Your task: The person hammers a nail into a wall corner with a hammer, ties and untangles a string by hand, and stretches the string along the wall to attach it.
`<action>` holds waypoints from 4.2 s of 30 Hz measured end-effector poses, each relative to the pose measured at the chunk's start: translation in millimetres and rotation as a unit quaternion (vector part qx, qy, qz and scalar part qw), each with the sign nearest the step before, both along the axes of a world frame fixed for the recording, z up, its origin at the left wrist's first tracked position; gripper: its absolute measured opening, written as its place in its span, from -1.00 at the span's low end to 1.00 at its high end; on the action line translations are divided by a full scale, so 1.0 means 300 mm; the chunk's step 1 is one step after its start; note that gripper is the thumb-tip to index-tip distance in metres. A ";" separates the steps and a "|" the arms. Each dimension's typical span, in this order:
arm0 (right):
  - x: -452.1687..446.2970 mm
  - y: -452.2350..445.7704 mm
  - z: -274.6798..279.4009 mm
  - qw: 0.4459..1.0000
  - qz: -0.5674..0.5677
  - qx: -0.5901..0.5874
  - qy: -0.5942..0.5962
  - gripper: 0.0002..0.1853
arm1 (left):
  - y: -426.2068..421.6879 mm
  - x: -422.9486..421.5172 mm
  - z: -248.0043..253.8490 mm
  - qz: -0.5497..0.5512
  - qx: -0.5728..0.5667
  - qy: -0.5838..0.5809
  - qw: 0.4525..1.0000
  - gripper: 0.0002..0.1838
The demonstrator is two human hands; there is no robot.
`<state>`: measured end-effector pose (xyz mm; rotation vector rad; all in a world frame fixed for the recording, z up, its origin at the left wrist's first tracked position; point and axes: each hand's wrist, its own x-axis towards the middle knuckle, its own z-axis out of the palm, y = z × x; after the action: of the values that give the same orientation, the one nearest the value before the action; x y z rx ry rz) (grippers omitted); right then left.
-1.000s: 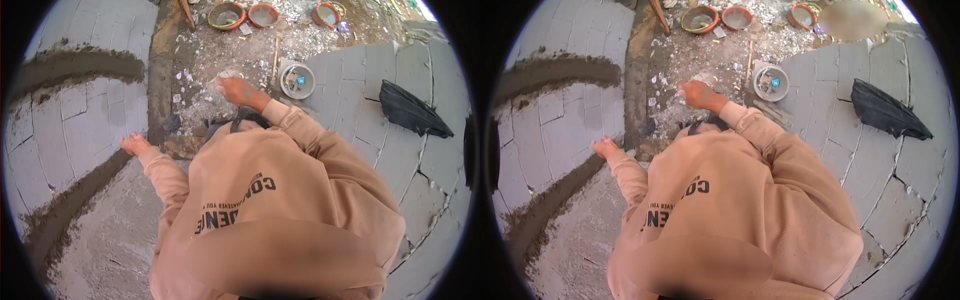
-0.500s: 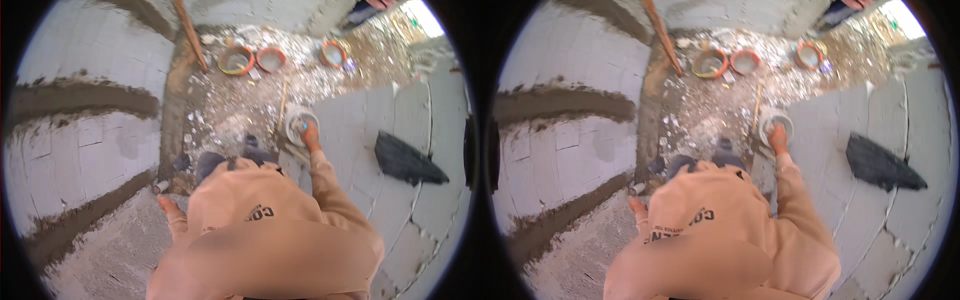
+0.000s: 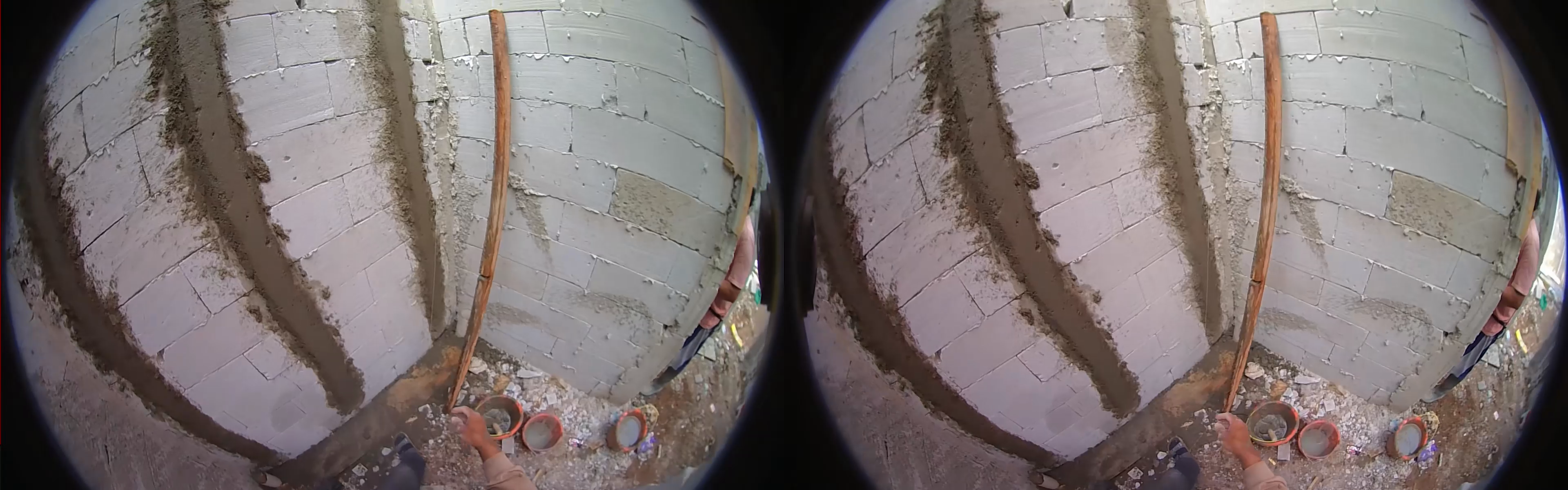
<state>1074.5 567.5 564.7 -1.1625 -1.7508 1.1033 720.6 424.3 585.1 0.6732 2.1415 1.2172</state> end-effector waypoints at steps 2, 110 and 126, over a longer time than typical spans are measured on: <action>-0.086 0.123 0.191 0.999 0.014 -0.049 -0.008 -0.64 | 0.230 0.000 0.103 -0.042 0.044 -0.015 0.998 -0.44; -1.370 1.220 0.210 0.773 0.583 0.137 -0.209 -0.81 | 0.133 -0.379 0.959 0.243 0.765 -0.086 0.590 -0.75; -1.444 1.260 -0.256 0.701 0.587 0.334 -0.227 -0.77 | 0.161 0.199 1.026 0.580 0.485 0.066 0.651 -0.75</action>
<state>641.3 945.4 487.8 0.3453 -3.0526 0.5967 780.2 472.7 893.0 -0.4922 1.7616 3.1583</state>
